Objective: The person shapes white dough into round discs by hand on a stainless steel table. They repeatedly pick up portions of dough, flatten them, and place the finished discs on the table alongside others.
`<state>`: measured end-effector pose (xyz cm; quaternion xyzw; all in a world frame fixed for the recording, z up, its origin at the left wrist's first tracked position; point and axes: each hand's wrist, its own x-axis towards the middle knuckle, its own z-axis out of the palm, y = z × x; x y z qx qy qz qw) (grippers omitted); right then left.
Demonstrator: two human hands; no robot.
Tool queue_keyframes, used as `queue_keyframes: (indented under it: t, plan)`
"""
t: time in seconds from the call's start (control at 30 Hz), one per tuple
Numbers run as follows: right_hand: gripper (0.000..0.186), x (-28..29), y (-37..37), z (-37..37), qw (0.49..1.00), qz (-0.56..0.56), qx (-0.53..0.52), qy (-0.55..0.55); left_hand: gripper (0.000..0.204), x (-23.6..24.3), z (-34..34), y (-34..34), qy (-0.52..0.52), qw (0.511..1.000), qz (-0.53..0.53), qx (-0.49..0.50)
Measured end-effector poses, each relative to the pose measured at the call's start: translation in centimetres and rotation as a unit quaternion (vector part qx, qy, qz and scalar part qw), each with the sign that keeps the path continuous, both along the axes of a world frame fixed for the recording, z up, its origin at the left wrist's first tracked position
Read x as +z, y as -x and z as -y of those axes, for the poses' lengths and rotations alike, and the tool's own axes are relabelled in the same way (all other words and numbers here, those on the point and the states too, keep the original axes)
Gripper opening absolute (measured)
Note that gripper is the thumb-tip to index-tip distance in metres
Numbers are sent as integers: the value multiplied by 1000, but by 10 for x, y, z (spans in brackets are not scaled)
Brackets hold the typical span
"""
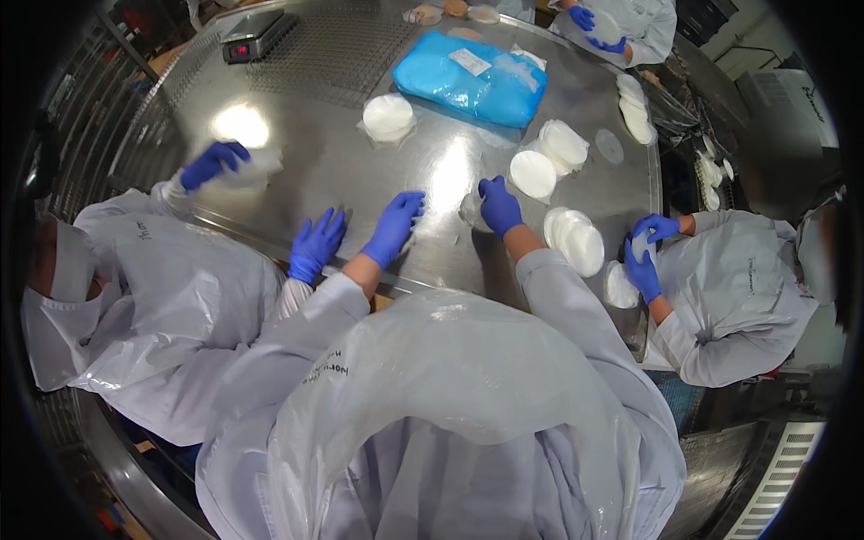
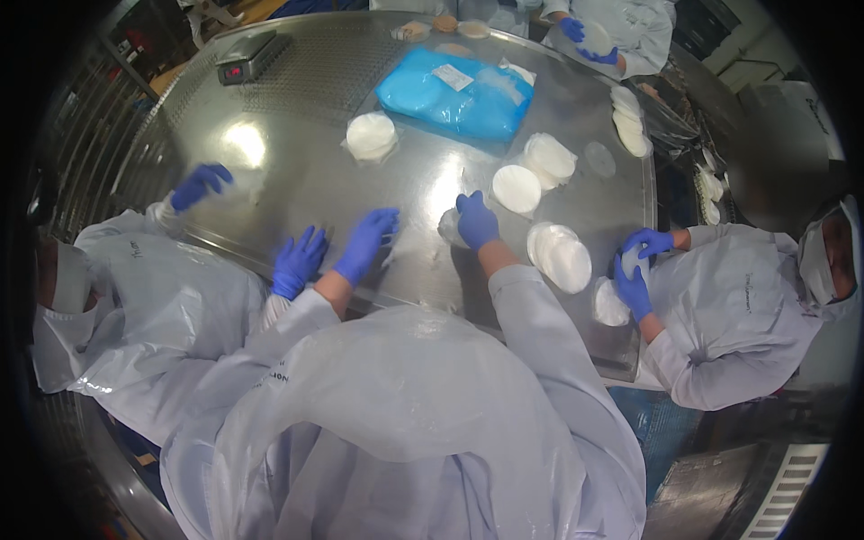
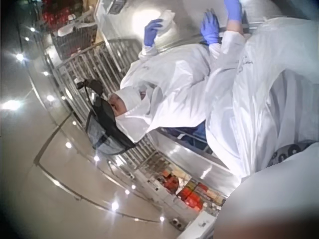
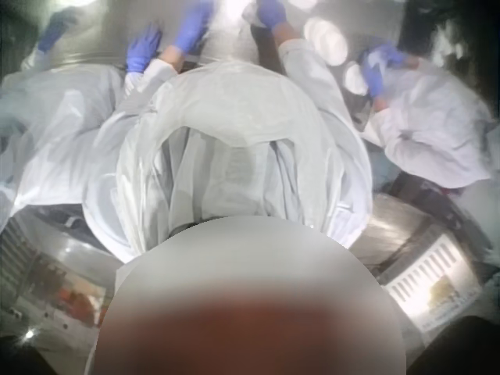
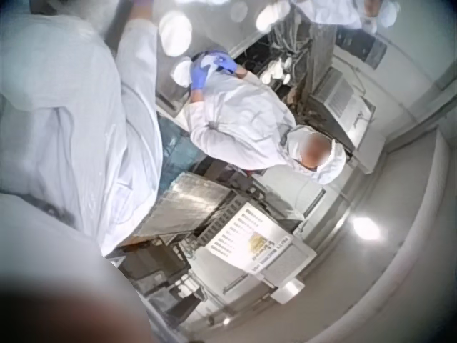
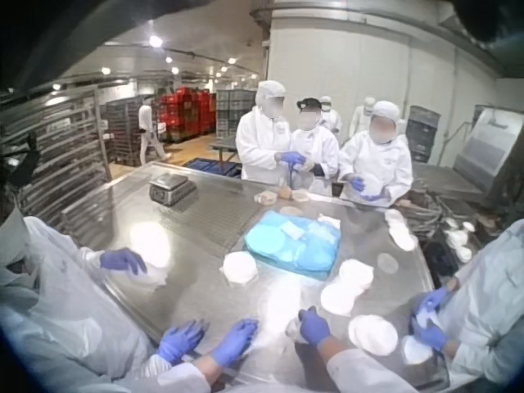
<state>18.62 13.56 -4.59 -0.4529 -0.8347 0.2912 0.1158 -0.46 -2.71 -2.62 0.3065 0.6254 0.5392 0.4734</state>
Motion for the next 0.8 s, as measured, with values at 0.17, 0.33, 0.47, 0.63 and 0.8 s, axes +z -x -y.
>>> queue_keyframes:
  t: [0.17,0.33,0.47,0.63,0.8]
  plan:
    - [21,-28,5,13,975,-183,-89,85,67,-64,49,18,8,827,-562,-6]
    - [22,-26,6,20,991,-14,36,-131,94,-39,66,7,248,792,-548,-105]
    - [25,-12,-7,23,990,-3,39,-135,95,-28,50,-5,303,772,-545,-126]
    - [25,-10,-18,19,990,-49,30,-130,97,-31,44,-11,307,779,-530,-137]
    - [23,-17,-18,18,985,-77,59,-144,98,-31,48,-8,314,776,-532,-130]
